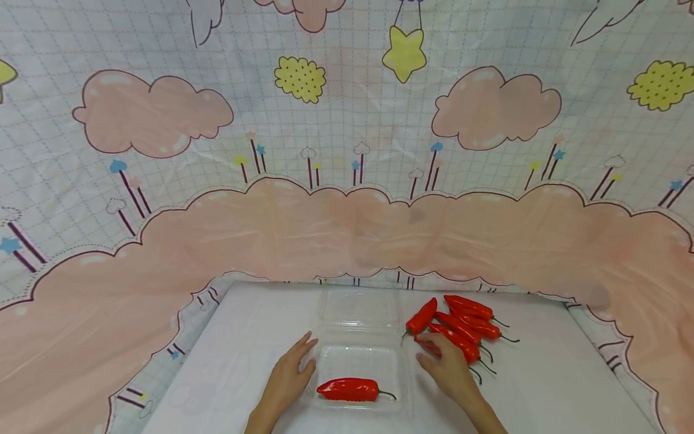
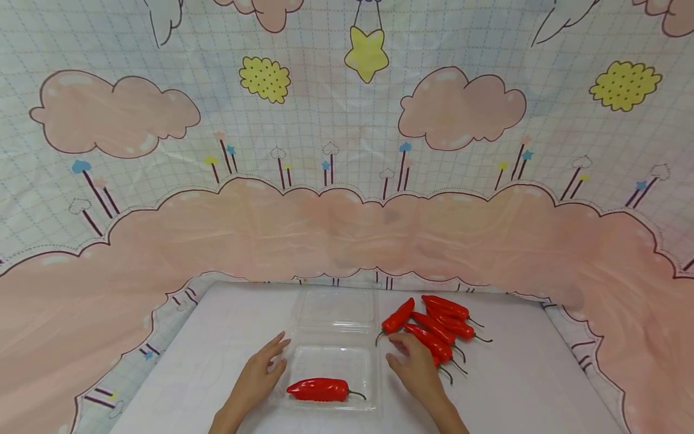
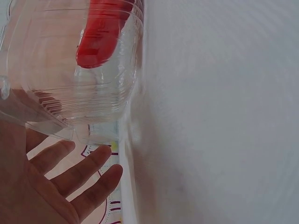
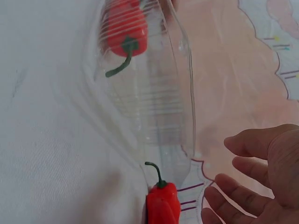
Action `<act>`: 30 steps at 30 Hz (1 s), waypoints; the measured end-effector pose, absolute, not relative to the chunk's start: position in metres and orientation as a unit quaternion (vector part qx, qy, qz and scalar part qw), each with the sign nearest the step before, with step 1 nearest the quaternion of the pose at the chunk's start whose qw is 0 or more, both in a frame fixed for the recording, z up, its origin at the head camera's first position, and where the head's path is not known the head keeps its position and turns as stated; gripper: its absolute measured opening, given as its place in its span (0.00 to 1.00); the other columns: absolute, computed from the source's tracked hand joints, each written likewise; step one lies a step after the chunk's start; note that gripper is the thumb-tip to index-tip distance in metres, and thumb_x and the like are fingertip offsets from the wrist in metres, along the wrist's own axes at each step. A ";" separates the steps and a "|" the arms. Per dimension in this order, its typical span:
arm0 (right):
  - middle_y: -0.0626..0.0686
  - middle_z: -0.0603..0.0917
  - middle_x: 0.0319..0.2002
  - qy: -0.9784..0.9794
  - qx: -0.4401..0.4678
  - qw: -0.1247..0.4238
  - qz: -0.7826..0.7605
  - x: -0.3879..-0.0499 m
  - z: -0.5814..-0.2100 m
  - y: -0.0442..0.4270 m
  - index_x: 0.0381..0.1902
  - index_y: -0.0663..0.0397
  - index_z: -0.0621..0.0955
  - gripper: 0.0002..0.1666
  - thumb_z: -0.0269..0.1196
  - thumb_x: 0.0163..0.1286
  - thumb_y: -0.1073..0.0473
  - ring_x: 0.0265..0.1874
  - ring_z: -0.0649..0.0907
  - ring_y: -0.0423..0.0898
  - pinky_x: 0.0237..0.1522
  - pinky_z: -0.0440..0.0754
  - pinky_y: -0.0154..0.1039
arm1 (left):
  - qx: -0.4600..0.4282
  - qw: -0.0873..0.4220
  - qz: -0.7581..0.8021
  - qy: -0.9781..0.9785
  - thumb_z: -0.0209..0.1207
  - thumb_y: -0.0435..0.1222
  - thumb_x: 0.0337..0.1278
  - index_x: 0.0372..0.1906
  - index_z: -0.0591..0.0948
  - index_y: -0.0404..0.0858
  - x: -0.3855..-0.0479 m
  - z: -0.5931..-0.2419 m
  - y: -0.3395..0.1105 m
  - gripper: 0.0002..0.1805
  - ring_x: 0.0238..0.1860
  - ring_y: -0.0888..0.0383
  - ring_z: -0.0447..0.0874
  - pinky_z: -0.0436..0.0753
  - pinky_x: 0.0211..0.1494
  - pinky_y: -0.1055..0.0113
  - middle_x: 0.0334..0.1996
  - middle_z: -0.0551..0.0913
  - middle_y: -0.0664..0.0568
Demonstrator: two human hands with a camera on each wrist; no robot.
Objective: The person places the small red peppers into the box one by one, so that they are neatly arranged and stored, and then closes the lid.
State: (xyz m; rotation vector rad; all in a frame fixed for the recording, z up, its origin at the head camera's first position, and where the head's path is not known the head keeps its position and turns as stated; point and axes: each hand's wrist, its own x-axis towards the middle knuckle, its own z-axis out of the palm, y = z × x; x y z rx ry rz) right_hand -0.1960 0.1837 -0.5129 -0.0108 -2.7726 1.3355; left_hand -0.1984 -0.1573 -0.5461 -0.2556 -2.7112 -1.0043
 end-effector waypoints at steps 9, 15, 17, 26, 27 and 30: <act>0.53 0.84 0.54 -0.904 -0.022 0.038 0.425 -0.198 -0.514 0.199 0.59 0.49 0.79 0.27 0.70 0.61 0.58 0.55 0.80 0.53 0.55 0.82 0.55 | -0.087 0.124 -0.347 -0.926 0.61 0.34 0.59 0.60 0.80 0.43 -0.199 -0.547 -0.157 0.22 0.64 0.45 0.78 0.79 0.61 0.46 0.68 0.75 0.51; 0.53 0.83 0.55 -0.907 -0.021 0.048 0.418 -0.200 -0.517 0.212 0.59 0.49 0.79 0.26 0.69 0.62 0.57 0.56 0.80 0.53 0.59 0.79 0.57 | -0.087 0.122 -0.348 -0.925 0.61 0.33 0.59 0.60 0.80 0.43 -0.199 -0.547 -0.157 0.22 0.63 0.45 0.79 0.80 0.60 0.46 0.68 0.75 0.51; 0.54 0.83 0.56 -0.906 -0.020 0.052 0.419 -0.201 -0.519 0.216 0.59 0.50 0.79 0.27 0.69 0.62 0.58 0.56 0.80 0.53 0.59 0.80 0.56 | -0.089 0.122 -0.345 -0.926 0.61 0.33 0.59 0.60 0.80 0.43 -0.199 -0.547 -0.157 0.22 0.63 0.45 0.79 0.80 0.60 0.46 0.68 0.75 0.50; 0.56 0.83 0.56 -0.910 -0.043 0.034 0.410 -0.201 -0.521 0.227 0.60 0.50 0.78 0.28 0.69 0.62 0.55 0.56 0.79 0.55 0.57 0.82 0.55 | -0.087 0.127 -0.343 -0.927 0.61 0.33 0.59 0.60 0.80 0.43 -0.198 -0.546 -0.156 0.22 0.63 0.45 0.79 0.79 0.61 0.46 0.68 0.75 0.50; 0.56 0.83 0.56 -0.911 -0.046 0.031 0.409 -0.201 -0.521 0.228 0.60 0.50 0.78 0.28 0.69 0.62 0.55 0.56 0.79 0.55 0.57 0.82 0.55 | -0.087 0.127 -0.343 -0.927 0.61 0.33 0.59 0.60 0.80 0.43 -0.198 -0.546 -0.156 0.22 0.63 0.45 0.79 0.79 0.61 0.46 0.68 0.75 0.50; 0.57 0.83 0.56 -0.911 -0.051 0.026 0.408 -0.200 -0.521 0.229 0.60 0.51 0.78 0.27 0.68 0.63 0.55 0.56 0.79 0.56 0.57 0.81 0.56 | -0.088 0.126 -0.344 -0.926 0.61 0.33 0.59 0.60 0.80 0.43 -0.198 -0.546 -0.156 0.22 0.63 0.45 0.78 0.79 0.62 0.46 0.68 0.75 0.50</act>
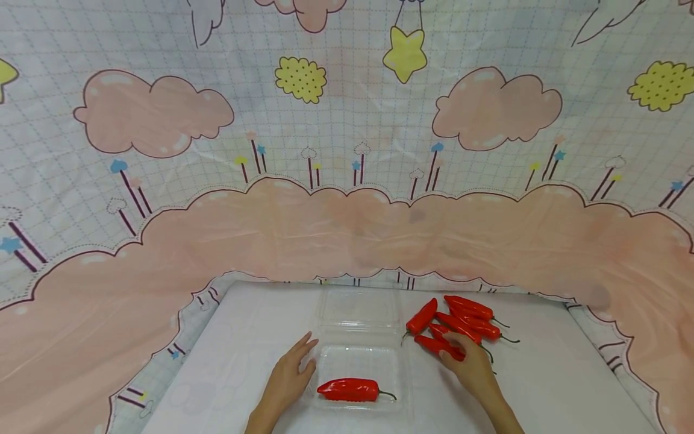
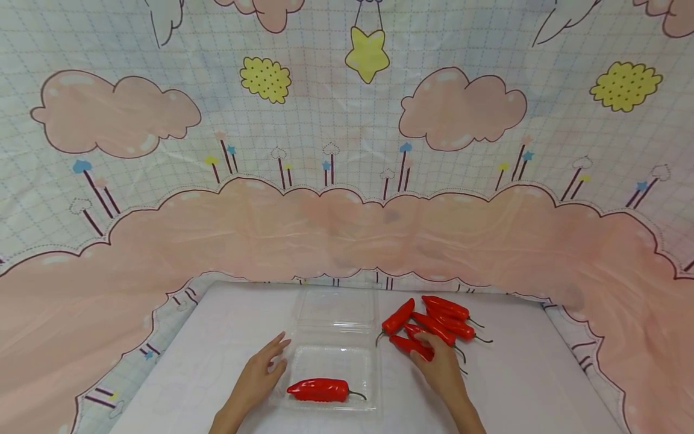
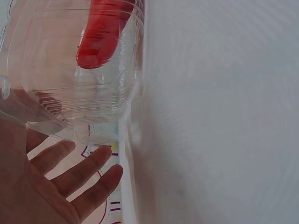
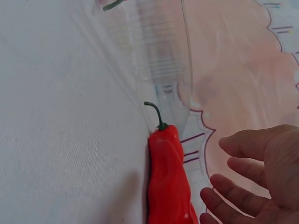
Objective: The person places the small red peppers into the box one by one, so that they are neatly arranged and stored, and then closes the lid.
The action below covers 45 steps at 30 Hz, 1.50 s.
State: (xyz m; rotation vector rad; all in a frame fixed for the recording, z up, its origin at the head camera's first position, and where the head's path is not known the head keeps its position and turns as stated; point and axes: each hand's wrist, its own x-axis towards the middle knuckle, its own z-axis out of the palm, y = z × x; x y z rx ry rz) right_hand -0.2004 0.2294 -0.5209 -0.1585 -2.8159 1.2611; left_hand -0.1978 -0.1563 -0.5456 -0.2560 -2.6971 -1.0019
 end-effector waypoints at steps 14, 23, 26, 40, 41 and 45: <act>0.58 0.83 0.55 -0.916 -0.051 0.017 0.398 -0.202 -0.528 0.237 0.58 0.53 0.79 0.25 0.68 0.63 0.58 0.56 0.80 0.55 0.59 0.79 0.57 | -0.086 0.122 -0.344 -0.927 0.61 0.33 0.59 0.60 0.80 0.44 -0.197 -0.547 -0.157 0.22 0.63 0.45 0.78 0.79 0.61 0.46 0.68 0.75 0.52; 0.58 0.84 0.53 -0.923 -0.053 0.007 0.380 -0.204 -0.532 0.238 0.57 0.54 0.80 0.25 0.69 0.61 0.58 0.53 0.80 0.55 0.56 0.81 0.56 | -0.078 0.118 -0.351 -0.926 0.61 0.35 0.59 0.60 0.80 0.44 -0.199 -0.551 -0.157 0.22 0.63 0.46 0.78 0.80 0.60 0.48 0.68 0.74 0.53; 0.57 0.84 0.53 -0.923 -0.058 0.001 0.381 -0.205 -0.534 0.238 0.57 0.54 0.80 0.26 0.70 0.60 0.57 0.52 0.80 0.53 0.55 0.82 0.55 | -0.073 0.111 -0.354 -0.926 0.61 0.35 0.60 0.61 0.80 0.44 -0.199 -0.551 -0.157 0.22 0.64 0.46 0.78 0.80 0.61 0.47 0.69 0.74 0.53; 0.55 0.85 0.51 -0.923 -0.063 -0.017 0.379 -0.206 -0.546 0.240 0.56 0.55 0.81 0.28 0.72 0.57 0.57 0.50 0.81 0.51 0.55 0.82 0.54 | -0.074 0.105 -0.356 -0.926 0.61 0.35 0.60 0.61 0.80 0.44 -0.199 -0.551 -0.158 0.23 0.64 0.46 0.78 0.81 0.60 0.47 0.69 0.73 0.53; 0.55 0.85 0.51 -0.923 -0.063 -0.021 0.380 -0.206 -0.545 0.239 0.56 0.56 0.81 0.28 0.73 0.57 0.56 0.50 0.81 0.51 0.54 0.83 0.53 | -0.074 0.105 -0.355 -0.926 0.61 0.36 0.60 0.61 0.80 0.44 -0.199 -0.551 -0.158 0.23 0.64 0.46 0.78 0.81 0.60 0.47 0.69 0.73 0.53; 0.56 0.85 0.50 -0.921 -0.074 -0.039 0.380 -0.205 -0.542 0.237 0.57 0.57 0.80 0.31 0.74 0.55 0.54 0.47 0.81 0.50 0.50 0.85 0.51 | -0.073 0.104 -0.351 -0.928 0.61 0.36 0.60 0.61 0.80 0.44 -0.200 -0.551 -0.158 0.23 0.64 0.46 0.77 0.80 0.60 0.47 0.69 0.73 0.53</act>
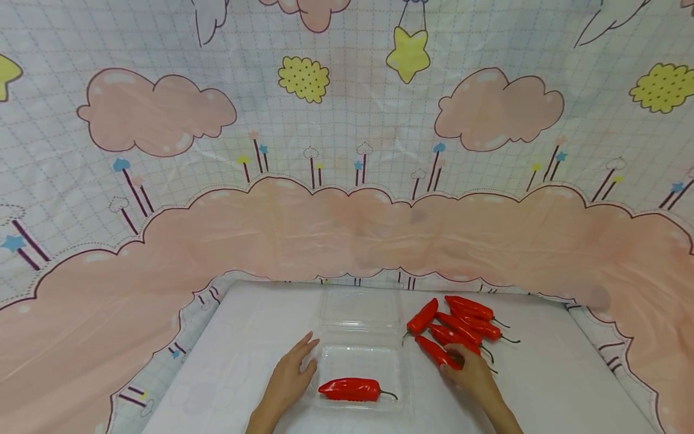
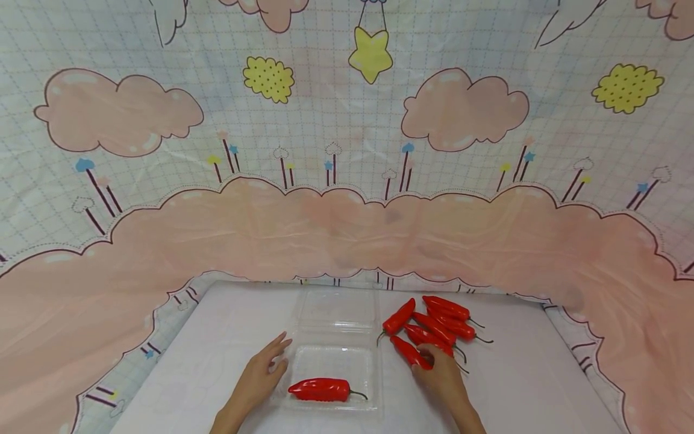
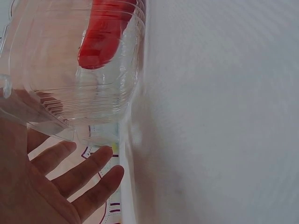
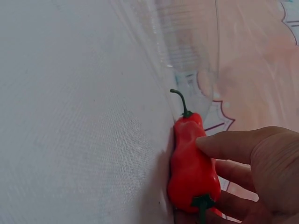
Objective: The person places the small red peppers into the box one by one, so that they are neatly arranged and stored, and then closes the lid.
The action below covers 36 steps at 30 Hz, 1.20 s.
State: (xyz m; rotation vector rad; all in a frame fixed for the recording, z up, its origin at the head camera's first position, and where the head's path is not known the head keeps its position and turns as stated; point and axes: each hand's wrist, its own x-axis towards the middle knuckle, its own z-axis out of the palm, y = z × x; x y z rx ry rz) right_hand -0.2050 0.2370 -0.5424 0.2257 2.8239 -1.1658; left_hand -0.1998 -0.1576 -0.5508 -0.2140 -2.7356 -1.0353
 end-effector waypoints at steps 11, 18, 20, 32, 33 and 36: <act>0.55 0.85 0.48 0.919 0.087 0.060 -0.381 -0.206 -0.542 0.237 0.57 0.56 0.80 0.36 0.75 0.52 0.47 0.44 0.81 0.48 0.45 0.86 0.47 | -0.075 0.106 -0.352 -0.927 0.60 0.35 0.61 0.61 0.80 0.44 -0.200 -0.549 -0.157 0.22 0.64 0.46 0.77 0.80 0.60 0.47 0.69 0.73 0.53; 0.56 0.85 0.48 0.918 0.089 0.065 -0.381 -0.206 -0.541 0.237 0.56 0.56 0.81 0.35 0.75 0.53 0.46 0.45 0.82 0.49 0.47 0.85 0.50 | -0.076 0.109 -0.353 -0.926 0.61 0.36 0.60 0.61 0.80 0.45 -0.199 -0.550 -0.157 0.22 0.65 0.46 0.77 0.79 0.62 0.47 0.69 0.73 0.53; 0.56 0.85 0.48 0.919 0.086 0.064 -0.381 -0.206 -0.541 0.237 0.55 0.56 0.81 0.34 0.74 0.54 0.46 0.44 0.82 0.50 0.47 0.86 0.50 | -0.076 0.109 -0.354 -0.926 0.61 0.36 0.60 0.61 0.80 0.45 -0.199 -0.550 -0.157 0.22 0.65 0.46 0.77 0.79 0.62 0.47 0.69 0.73 0.53; 0.56 0.85 0.49 0.916 0.083 0.055 -0.388 -0.201 -0.532 0.238 0.56 0.55 0.80 0.32 0.73 0.56 0.48 0.41 0.80 0.47 0.40 0.87 0.44 | -0.076 0.108 -0.354 -0.926 0.60 0.36 0.60 0.61 0.80 0.44 -0.200 -0.548 -0.157 0.22 0.64 0.46 0.77 0.80 0.61 0.47 0.69 0.73 0.52; 0.56 0.85 0.49 0.917 0.081 0.050 -0.388 -0.200 -0.531 0.237 0.56 0.54 0.80 0.31 0.73 0.57 0.49 0.42 0.81 0.47 0.41 0.87 0.44 | -0.076 0.108 -0.354 -0.926 0.61 0.36 0.60 0.61 0.80 0.44 -0.200 -0.549 -0.157 0.22 0.64 0.46 0.77 0.80 0.61 0.47 0.69 0.73 0.53; 0.56 0.85 0.50 0.918 0.072 0.032 -0.389 -0.197 -0.526 0.237 0.56 0.55 0.80 0.30 0.73 0.57 0.50 0.43 0.81 0.48 0.43 0.87 0.47 | -0.077 0.107 -0.353 -0.926 0.61 0.36 0.60 0.61 0.80 0.44 -0.200 -0.549 -0.157 0.22 0.65 0.46 0.76 0.79 0.62 0.47 0.69 0.73 0.52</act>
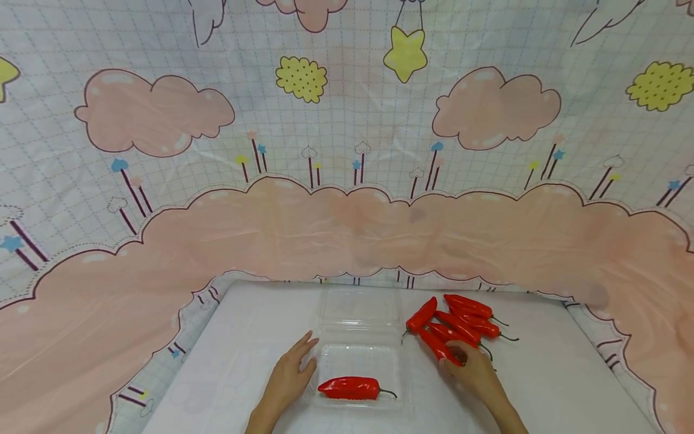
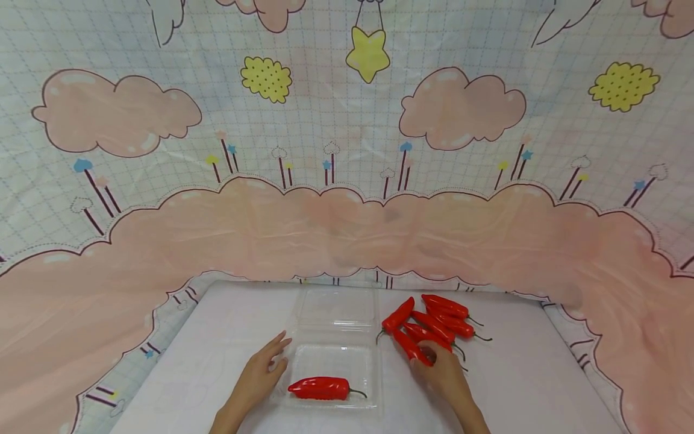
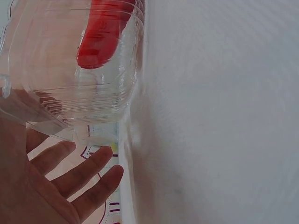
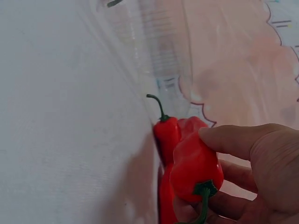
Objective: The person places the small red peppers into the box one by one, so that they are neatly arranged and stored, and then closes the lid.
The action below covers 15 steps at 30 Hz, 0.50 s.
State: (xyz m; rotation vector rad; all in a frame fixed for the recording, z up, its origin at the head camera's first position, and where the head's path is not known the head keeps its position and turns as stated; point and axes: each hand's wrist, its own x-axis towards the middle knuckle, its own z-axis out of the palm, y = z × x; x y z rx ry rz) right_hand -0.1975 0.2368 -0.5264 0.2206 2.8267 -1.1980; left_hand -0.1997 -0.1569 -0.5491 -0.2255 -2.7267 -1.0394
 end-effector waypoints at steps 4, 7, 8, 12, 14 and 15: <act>0.57 0.85 0.50 0.918 0.056 0.009 -0.393 -0.195 -0.520 0.236 0.55 0.56 0.81 0.29 0.73 0.57 0.52 0.45 0.82 0.49 0.46 0.86 0.49 | -0.078 0.108 -0.354 -0.926 0.61 0.35 0.60 0.61 0.80 0.43 -0.200 -0.550 -0.157 0.22 0.66 0.45 0.76 0.78 0.63 0.46 0.69 0.73 0.52; 0.58 0.85 0.50 0.918 0.053 0.003 -0.394 -0.194 -0.517 0.235 0.55 0.55 0.81 0.28 0.73 0.58 0.53 0.45 0.82 0.50 0.47 0.86 0.49 | -0.079 0.109 -0.355 -0.925 0.61 0.35 0.60 0.61 0.80 0.43 -0.199 -0.549 -0.157 0.22 0.65 0.45 0.76 0.79 0.62 0.46 0.69 0.73 0.51; 0.58 0.85 0.50 0.918 0.053 0.001 -0.393 -0.194 -0.517 0.235 0.56 0.55 0.81 0.28 0.72 0.58 0.53 0.45 0.82 0.50 0.47 0.86 0.49 | -0.079 0.108 -0.356 -0.925 0.61 0.35 0.60 0.61 0.80 0.43 -0.199 -0.549 -0.157 0.22 0.65 0.45 0.76 0.79 0.62 0.46 0.69 0.73 0.51; 0.57 0.85 0.52 0.919 0.052 -0.007 -0.390 -0.193 -0.515 0.234 0.57 0.53 0.80 0.28 0.72 0.59 0.54 0.47 0.82 0.50 0.49 0.86 0.49 | -0.081 0.108 -0.358 -0.924 0.61 0.35 0.60 0.61 0.80 0.43 -0.199 -0.549 -0.157 0.22 0.64 0.45 0.77 0.80 0.61 0.46 0.69 0.73 0.50; 0.57 0.85 0.52 0.920 0.050 -0.010 -0.388 -0.192 -0.513 0.233 0.58 0.52 0.80 0.28 0.72 0.59 0.53 0.48 0.82 0.51 0.51 0.85 0.50 | -0.082 0.109 -0.358 -0.924 0.61 0.35 0.60 0.61 0.80 0.43 -0.200 -0.550 -0.157 0.22 0.64 0.45 0.77 0.80 0.60 0.46 0.69 0.73 0.50; 0.57 0.85 0.53 0.920 0.048 -0.012 -0.389 -0.192 -0.512 0.232 0.58 0.52 0.80 0.28 0.72 0.59 0.53 0.49 0.82 0.51 0.51 0.85 0.51 | -0.083 0.110 -0.359 -0.923 0.61 0.35 0.60 0.61 0.80 0.43 -0.200 -0.550 -0.157 0.22 0.64 0.45 0.77 0.80 0.60 0.46 0.69 0.73 0.50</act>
